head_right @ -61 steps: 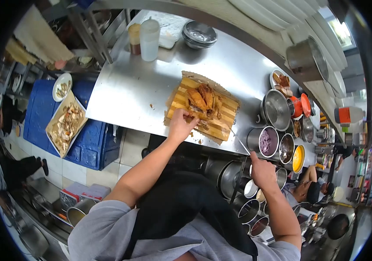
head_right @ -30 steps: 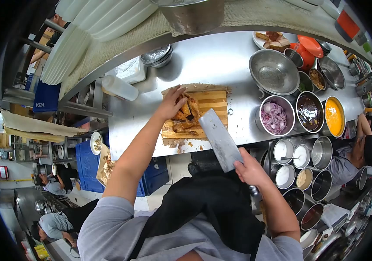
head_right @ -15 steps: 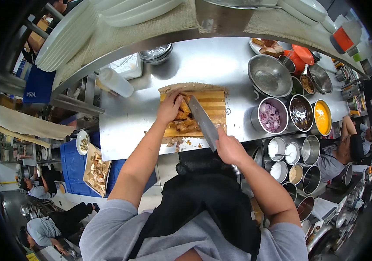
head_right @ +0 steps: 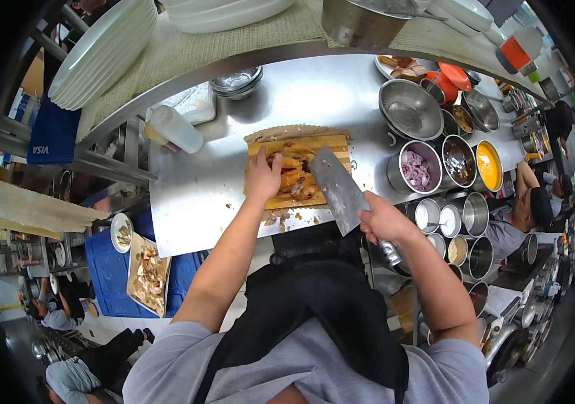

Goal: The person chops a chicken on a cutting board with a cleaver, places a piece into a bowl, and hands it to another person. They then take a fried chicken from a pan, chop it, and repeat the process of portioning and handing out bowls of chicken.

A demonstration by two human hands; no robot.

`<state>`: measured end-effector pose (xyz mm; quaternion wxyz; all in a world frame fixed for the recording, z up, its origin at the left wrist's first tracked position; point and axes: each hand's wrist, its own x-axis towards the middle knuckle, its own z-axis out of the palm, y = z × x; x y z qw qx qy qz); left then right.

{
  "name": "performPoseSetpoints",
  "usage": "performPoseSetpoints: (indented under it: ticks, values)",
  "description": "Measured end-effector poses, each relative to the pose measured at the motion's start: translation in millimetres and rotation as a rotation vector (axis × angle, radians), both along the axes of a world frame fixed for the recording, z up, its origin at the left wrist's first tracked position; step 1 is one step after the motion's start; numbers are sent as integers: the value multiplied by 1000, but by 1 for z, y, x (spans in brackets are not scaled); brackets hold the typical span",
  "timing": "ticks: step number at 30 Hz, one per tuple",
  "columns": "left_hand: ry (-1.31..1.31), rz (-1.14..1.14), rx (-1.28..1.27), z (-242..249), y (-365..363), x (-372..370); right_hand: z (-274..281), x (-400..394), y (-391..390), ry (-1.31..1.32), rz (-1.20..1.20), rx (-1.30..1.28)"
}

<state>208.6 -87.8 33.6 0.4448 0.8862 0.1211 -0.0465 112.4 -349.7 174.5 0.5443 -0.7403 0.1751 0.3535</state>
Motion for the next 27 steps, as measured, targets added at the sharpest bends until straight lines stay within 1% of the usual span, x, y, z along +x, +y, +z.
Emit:
performPoseSetpoints:
  ticks: [2, 4, 5, 7, 8, 9, 11, 12, 13, 15, 16, 17, 18, 19, 21, 22, 24, 27]
  values:
    - [-122, -94, 283, -2, 4, -1, -1, -11, 1, 4, -37, 29]
    - [-107, -109, 304, 5, 3, -2, -6, -24, -7, -69, 55, -23]
    - [-92, -118, 326, 7, 2, -4, -16, -31, -15, -69, 53, -25]
    - [-113, -79, 330, -3, -3, -13, -27, -39, -21, -601, 368, -513]
    - [-134, -37, 335, -10, -5, -16, -28, -41, -24, -506, 382, -646]
    - [-136, -35, 334, -17, -8, -19, -28, -42, -20, -508, 383, -648]
    - [-200, 34, 74, -31, -18, -19, -28, -46, -17, -442, 529, -843]
    - [-274, 69, 261, -35, -24, -14, -27, -50, -13, -374, 548, -833]
    - [-274, 78, 255, -26, -20, -5, -26, -56, -11, -382, 531, -795]
    - [-152, -162, -104, -10, -4, 24, -28, -65, -21, -413, 502, -645]
    - [-150, -157, -109, -14, 1, 38, -24, -64, -22, -411, 509, -649]
    - [-124, -300, -6, -19, 5, 50, -17, -65, -20, -415, 475, -614]
    - [-98, -445, 98, -14, 5, 53, -14, -65, -18, -419, 440, -577]
    - [-97, -442, 96, -8, 3, 52, -15, -63, -17, -418, 443, -578]
    - [-1, -447, 190, 5, -1, 49, -19, -54, -14, -481, 373, -465]
    - [-1, -444, 191, 3, -5, 47, -21, -50, -6, -507, 348, -457]
    - [-86, -219, 326, -7, -15, 43, -31, -44, 1, -465, 323, -425]
    - [-144, -141, 412, -19, -27, 46, -35, -41, 4, -400, 274, -365]
